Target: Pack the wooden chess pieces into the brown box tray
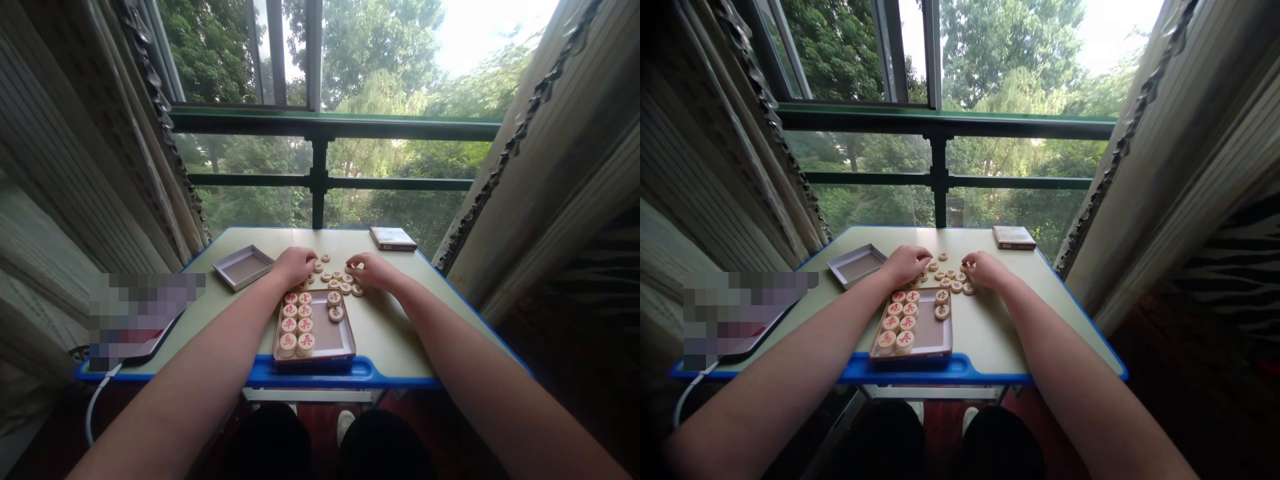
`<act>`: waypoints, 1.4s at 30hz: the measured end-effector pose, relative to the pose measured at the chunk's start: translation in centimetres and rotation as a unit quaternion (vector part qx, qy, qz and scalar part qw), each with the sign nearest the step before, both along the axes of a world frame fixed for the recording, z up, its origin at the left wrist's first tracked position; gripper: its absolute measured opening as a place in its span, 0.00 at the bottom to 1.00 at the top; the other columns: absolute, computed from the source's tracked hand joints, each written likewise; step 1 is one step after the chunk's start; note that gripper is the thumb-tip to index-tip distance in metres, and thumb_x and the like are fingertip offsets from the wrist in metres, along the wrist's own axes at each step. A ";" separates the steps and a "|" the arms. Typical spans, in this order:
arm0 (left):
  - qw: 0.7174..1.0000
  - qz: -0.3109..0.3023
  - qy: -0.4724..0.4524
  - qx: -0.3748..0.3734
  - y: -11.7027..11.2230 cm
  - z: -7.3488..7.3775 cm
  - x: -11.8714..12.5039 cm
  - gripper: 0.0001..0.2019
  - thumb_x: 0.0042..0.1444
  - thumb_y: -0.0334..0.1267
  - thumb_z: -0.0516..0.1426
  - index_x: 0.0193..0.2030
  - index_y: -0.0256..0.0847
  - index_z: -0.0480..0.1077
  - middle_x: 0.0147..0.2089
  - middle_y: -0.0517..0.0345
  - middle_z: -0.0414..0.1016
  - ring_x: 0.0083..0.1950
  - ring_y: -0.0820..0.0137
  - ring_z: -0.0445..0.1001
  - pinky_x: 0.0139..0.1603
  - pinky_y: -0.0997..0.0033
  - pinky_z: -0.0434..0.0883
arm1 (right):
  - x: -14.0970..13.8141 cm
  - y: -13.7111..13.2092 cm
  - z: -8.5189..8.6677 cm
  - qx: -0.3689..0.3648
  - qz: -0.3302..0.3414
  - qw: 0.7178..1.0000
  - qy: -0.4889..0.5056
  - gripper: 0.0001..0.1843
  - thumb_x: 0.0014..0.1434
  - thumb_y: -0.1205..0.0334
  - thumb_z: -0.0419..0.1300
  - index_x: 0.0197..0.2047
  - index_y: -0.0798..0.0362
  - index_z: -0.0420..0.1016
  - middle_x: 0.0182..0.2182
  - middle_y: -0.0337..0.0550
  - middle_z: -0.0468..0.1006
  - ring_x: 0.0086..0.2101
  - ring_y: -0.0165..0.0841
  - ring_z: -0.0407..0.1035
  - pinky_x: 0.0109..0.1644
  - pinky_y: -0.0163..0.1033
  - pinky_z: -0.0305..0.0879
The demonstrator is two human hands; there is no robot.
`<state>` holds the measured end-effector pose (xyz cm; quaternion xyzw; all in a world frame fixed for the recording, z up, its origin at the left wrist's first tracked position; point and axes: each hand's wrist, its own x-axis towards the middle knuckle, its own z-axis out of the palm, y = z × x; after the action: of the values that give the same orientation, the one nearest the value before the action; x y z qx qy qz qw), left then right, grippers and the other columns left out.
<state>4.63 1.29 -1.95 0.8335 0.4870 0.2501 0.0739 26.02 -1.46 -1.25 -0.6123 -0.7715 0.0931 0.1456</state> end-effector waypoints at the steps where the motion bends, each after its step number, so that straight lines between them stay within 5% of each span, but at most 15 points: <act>1: 1.000 -0.001 -0.005 0.000 -0.1 0.1 0.0 0.13 0.52 0.39 0.51 0.37 0.42 0.77 0.39 0.53 0.78 0.41 0.64 0.74 0.44 0.70 0.67 | 0.0 0.0 0.0 0.005 0.001 1.000 -0.003 0.13 0.55 0.60 0.56 0.43 0.53 0.75 0.41 0.46 0.75 0.39 0.33 0.68 0.44 0.35 0.61; 7: 0.995 -0.028 -0.090 -0.029 -0.5 0.4 0.4 0.13 0.52 0.41 0.53 0.38 0.39 0.76 0.38 0.53 0.78 0.38 0.66 0.75 0.41 0.70 0.69 | -0.4 -0.3 0.1 0.080 0.011 0.994 0.078 0.17 0.55 0.61 0.57 0.49 0.56 0.69 0.41 0.48 0.76 0.34 0.31 0.69 0.40 0.36 0.64; 14: 0.953 -0.099 -0.249 -0.139 -0.9 0.6 1.0 0.21 0.45 0.42 0.60 0.46 0.34 0.73 0.39 0.49 0.78 0.38 0.66 0.76 0.39 0.69 0.72 | -1.4 -1.7 1.4 0.143 0.082 0.963 0.215 0.17 0.51 0.62 0.61 0.46 0.56 0.69 0.35 0.45 0.78 0.30 0.27 0.69 0.35 0.34 0.67; 33: 0.954 -0.130 -0.243 -0.119 -1.5 1.2 1.0 0.16 0.45 0.40 0.61 0.41 0.36 0.75 0.37 0.52 0.78 0.35 0.68 0.75 0.37 0.71 0.71 | -1.8 -2.0 1.6 0.134 0.104 0.966 0.193 0.09 0.54 0.62 0.58 0.39 0.54 0.73 0.34 0.43 0.78 0.29 0.27 0.70 0.34 0.33 0.66; 42: 0.951 -0.126 -0.248 -0.133 -1.4 1.1 1.0 0.17 0.44 0.41 0.62 0.41 0.36 0.75 0.36 0.51 0.78 0.34 0.68 0.75 0.35 0.71 0.72 | -1.5 -1.8 1.3 0.127 0.105 0.970 0.179 0.13 0.54 0.59 0.58 0.42 0.55 0.74 0.34 0.45 0.78 0.31 0.29 0.70 0.36 0.34 0.66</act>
<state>5.64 -0.11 -0.87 0.7824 0.3734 0.3707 0.3333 24.50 -3.25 0.09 -0.4781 -0.7982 0.1175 0.3472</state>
